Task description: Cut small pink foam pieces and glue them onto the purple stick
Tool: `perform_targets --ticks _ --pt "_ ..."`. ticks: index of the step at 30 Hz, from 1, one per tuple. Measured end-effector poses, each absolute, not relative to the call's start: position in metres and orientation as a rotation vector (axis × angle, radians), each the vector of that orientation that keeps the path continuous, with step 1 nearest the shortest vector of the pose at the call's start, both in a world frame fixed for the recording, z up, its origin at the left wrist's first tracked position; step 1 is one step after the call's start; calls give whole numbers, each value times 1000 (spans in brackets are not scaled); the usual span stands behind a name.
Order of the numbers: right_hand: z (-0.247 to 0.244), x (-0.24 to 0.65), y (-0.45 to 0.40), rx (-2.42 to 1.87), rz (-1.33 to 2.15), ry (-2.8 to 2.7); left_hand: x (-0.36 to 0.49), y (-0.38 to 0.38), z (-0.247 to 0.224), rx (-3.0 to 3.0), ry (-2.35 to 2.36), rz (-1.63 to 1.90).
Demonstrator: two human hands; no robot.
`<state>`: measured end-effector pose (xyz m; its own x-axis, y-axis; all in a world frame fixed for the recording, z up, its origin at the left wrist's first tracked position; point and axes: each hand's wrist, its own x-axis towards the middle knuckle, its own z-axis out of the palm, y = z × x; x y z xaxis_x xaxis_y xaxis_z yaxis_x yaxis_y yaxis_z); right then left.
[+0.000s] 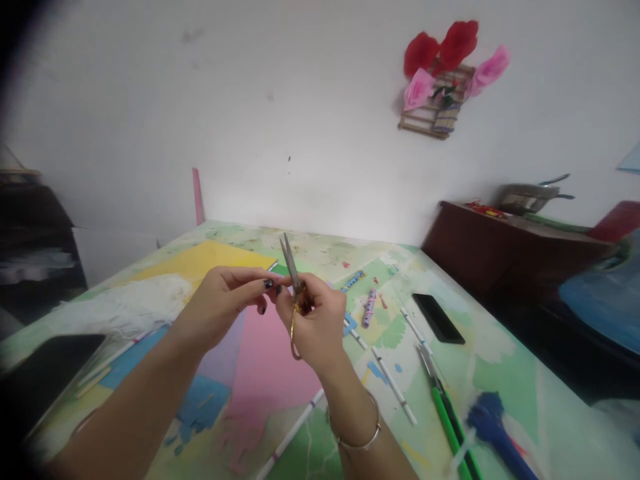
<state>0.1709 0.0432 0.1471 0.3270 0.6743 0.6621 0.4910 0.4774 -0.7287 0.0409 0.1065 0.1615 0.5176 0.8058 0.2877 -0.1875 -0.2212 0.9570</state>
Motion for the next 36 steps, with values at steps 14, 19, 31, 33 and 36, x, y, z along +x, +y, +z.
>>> perform_targets --ticks 14,19,31,33,36 --pt "152 176 43 -1133 452 -1141 44 107 162 1438 587 1002" --pt "153 177 45 -1148 545 -1128 45 107 162 1416 606 984" --pt "151 175 48 -1250 455 -1157 47 100 162 1607 679 994" --pt "150 174 49 -1270 408 -1160 48 100 162 1650 690 1023" --pt "150 172 49 -1298 332 -1161 48 101 162 1670 685 1041"
